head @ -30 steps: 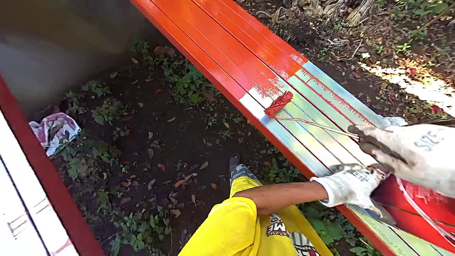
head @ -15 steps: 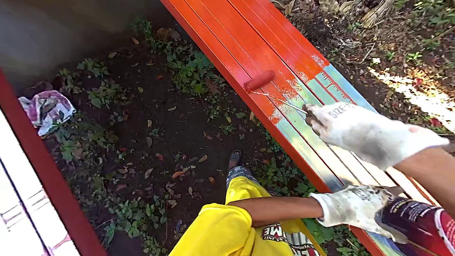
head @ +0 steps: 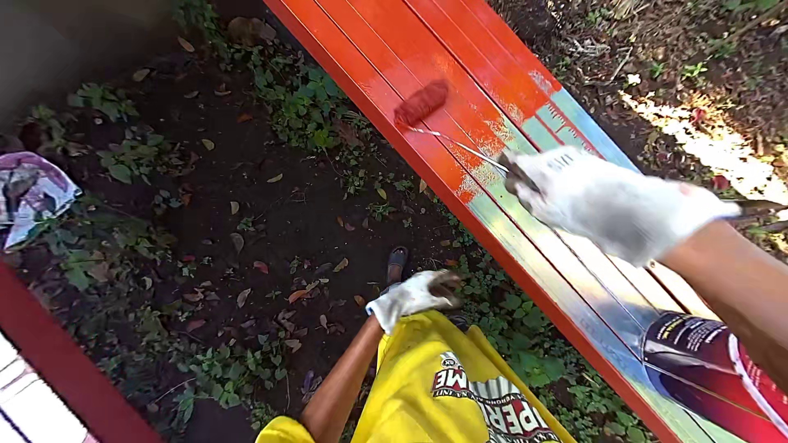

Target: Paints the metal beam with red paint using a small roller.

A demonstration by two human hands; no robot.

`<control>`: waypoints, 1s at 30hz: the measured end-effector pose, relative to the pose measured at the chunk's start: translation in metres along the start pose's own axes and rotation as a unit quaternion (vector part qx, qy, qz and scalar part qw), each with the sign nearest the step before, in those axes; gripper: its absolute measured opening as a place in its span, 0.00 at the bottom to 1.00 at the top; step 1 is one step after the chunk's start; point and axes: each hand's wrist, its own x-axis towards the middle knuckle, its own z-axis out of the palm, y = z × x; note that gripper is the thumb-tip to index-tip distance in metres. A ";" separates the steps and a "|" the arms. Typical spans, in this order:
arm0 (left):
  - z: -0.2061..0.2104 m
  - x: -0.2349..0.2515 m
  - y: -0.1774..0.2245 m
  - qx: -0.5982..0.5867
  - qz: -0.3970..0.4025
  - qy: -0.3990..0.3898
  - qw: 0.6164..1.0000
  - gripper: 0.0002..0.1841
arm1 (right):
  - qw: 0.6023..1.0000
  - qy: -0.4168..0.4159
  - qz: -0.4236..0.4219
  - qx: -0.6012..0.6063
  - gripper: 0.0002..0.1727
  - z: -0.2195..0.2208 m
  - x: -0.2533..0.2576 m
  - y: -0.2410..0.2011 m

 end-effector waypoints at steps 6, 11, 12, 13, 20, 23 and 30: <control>-0.047 -0.060 -0.126 0.034 -0.236 0.265 0.934 0.30 | 0.988 -0.072 0.129 0.050 0.27 0.060 -0.153 0.013; -0.036 -0.080 -0.170 -0.001 -0.318 0.318 0.893 0.25 | 0.980 -0.096 0.164 0.055 0.29 0.070 -0.216 0.016; -0.030 -0.083 -0.177 -0.010 -0.330 0.315 0.890 0.24 | 0.985 -0.060 0.158 0.046 0.29 0.078 -0.226 0.025; -0.023 -0.086 -0.184 -0.017 -0.342 0.311 0.886 0.24 | 0.989 -0.017 0.147 0.032 0.29 0.084 -0.236 0.036; 0.036 -0.112 -0.242 -0.089 -0.399 0.320 0.855 0.22 | 0.987 0.032 0.146 -0.063 0.30 0.047 -0.215 0.070; 0.059 -0.121 -0.254 -0.109 -0.420 0.321 0.842 0.22 | 0.983 -0.012 0.155 -0.099 0.23 0.034 -0.171 0.075; 0.069 -0.128 -0.268 -0.209 -0.422 0.362 0.804 0.21 | 0.991 -0.066 0.110 -0.030 0.22 -0.029 -0.031 0.018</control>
